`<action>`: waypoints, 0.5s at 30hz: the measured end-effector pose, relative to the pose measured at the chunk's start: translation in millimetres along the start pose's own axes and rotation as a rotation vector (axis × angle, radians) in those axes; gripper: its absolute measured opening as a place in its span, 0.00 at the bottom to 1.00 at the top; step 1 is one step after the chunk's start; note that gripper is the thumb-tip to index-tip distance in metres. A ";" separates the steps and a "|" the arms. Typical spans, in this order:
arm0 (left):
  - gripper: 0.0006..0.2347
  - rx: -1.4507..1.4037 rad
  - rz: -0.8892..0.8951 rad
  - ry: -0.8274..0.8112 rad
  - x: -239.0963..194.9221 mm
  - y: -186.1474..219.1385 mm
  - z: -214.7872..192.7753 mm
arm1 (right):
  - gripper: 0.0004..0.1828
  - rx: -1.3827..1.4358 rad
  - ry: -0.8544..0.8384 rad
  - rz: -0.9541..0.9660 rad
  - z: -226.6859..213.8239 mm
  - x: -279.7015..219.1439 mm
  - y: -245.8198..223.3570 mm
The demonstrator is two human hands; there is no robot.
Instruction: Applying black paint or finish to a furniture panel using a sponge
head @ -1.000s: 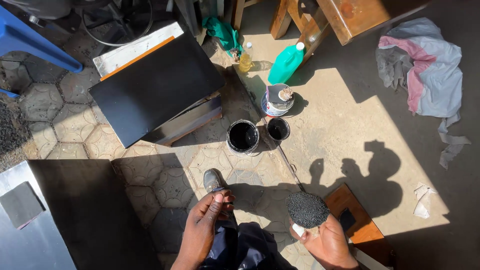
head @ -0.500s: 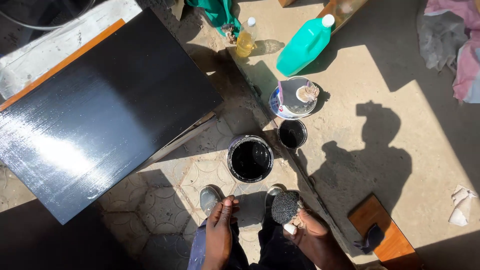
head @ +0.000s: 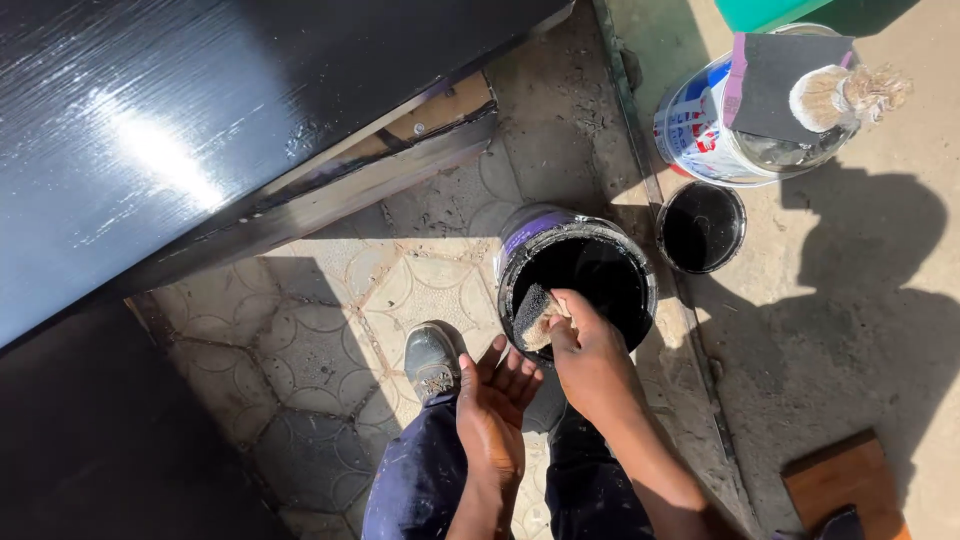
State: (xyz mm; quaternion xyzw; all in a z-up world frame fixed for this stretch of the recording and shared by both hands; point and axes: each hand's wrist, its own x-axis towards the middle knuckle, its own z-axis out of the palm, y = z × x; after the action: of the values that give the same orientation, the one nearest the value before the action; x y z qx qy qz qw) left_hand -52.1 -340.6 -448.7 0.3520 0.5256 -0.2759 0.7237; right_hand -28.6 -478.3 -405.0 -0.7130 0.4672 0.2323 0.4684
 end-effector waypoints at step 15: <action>0.28 -0.070 0.039 -0.037 18.7 -22.5 -11.4 | 0.13 0.926 -0.426 0.035 -12.8 3.1 132.9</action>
State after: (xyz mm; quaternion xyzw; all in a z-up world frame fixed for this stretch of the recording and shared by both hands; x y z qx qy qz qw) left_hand -70.4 -345.5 -473.8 0.3315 0.5144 -0.2498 0.7503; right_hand -146.0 -507.6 -461.5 -0.3595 0.4272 0.1493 0.8161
